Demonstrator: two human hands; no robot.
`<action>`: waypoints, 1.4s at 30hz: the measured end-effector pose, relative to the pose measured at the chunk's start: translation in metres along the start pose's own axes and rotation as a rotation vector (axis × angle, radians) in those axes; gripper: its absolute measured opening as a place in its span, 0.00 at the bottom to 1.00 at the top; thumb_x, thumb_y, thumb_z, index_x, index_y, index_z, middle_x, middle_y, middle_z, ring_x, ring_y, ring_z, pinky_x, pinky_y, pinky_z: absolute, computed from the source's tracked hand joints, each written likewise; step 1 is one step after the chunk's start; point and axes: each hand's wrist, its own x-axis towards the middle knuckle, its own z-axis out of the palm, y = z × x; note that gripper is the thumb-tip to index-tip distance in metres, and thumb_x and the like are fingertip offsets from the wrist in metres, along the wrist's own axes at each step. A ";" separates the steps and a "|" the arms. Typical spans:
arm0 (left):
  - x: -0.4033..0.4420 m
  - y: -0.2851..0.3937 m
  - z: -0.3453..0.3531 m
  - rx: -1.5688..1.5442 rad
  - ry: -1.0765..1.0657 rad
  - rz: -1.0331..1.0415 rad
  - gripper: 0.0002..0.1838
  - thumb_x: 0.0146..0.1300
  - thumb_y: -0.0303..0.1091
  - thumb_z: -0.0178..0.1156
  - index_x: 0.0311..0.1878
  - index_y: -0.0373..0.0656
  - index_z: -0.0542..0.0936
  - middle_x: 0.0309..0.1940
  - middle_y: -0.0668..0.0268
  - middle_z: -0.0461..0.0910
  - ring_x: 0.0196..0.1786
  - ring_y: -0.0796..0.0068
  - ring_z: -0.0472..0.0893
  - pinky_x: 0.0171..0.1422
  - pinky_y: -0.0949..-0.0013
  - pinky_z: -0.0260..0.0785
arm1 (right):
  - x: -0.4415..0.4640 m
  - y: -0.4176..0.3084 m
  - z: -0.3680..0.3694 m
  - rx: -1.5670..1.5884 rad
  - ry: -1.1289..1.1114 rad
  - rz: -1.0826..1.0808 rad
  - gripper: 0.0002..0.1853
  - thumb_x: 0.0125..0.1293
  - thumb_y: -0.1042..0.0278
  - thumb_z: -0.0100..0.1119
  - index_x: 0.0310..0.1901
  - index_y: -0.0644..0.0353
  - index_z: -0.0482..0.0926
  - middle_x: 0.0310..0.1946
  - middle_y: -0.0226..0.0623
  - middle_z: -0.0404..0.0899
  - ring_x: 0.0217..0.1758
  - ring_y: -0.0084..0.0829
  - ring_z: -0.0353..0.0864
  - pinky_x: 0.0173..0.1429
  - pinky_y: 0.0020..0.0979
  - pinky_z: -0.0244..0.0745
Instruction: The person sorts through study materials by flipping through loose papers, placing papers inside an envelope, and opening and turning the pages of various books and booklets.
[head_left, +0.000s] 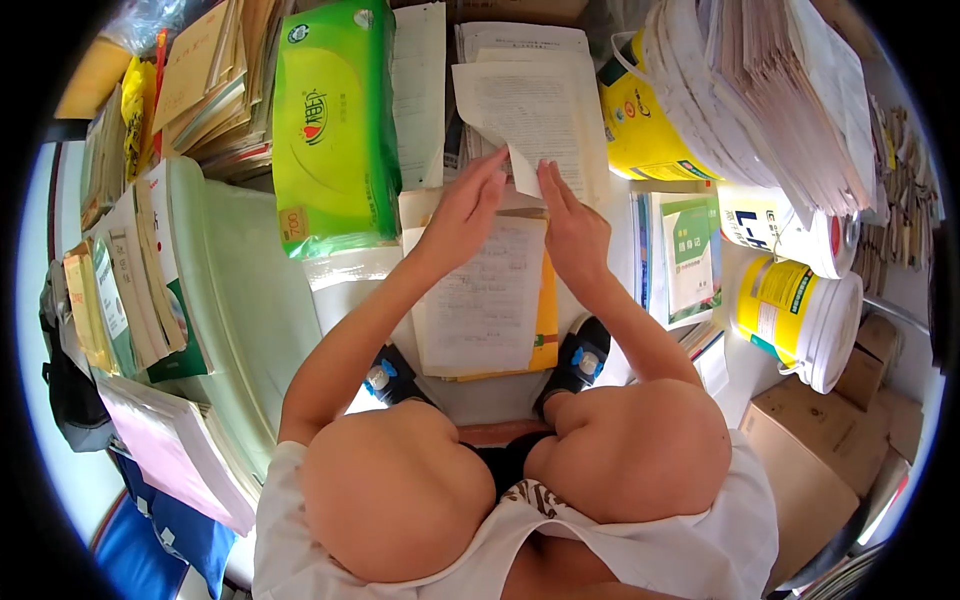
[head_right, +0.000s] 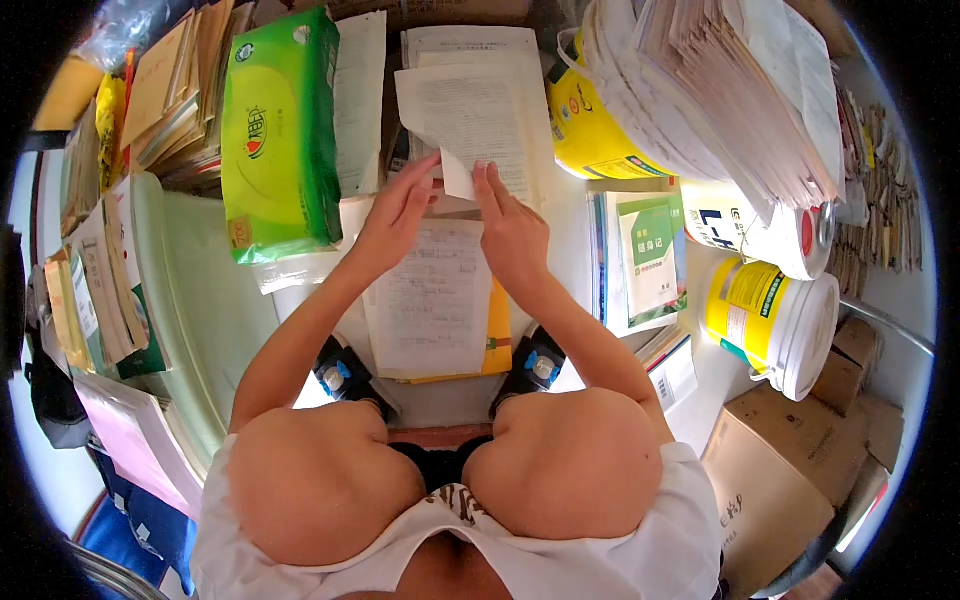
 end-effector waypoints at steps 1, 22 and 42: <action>0.006 0.004 -0.001 0.004 0.001 0.003 0.26 0.81 0.38 0.49 0.73 0.31 0.68 0.62 0.49 0.78 0.61 0.58 0.80 0.67 0.63 0.70 | 0.000 -0.003 0.000 0.008 0.017 -0.002 0.35 0.59 0.82 0.57 0.72 0.56 0.72 0.66 0.47 0.79 0.61 0.41 0.86 0.53 0.35 0.85; -0.039 -0.027 0.024 -0.460 0.349 -0.332 0.26 0.77 0.28 0.49 0.76 0.38 0.62 0.61 0.54 0.78 0.62 0.66 0.80 0.69 0.65 0.71 | 0.022 0.036 0.040 0.029 -0.035 -0.187 0.31 0.62 0.72 0.67 0.68 0.52 0.73 0.72 0.48 0.70 0.78 0.51 0.66 0.78 0.52 0.64; -0.039 -0.035 0.005 -0.666 0.145 -0.817 0.27 0.74 0.37 0.61 0.71 0.37 0.67 0.64 0.55 0.77 0.65 0.59 0.79 0.66 0.56 0.78 | -0.057 -0.001 -0.012 0.203 -0.258 -0.293 0.30 0.60 0.70 0.68 0.65 0.54 0.74 0.67 0.39 0.78 0.68 0.38 0.80 0.60 0.37 0.83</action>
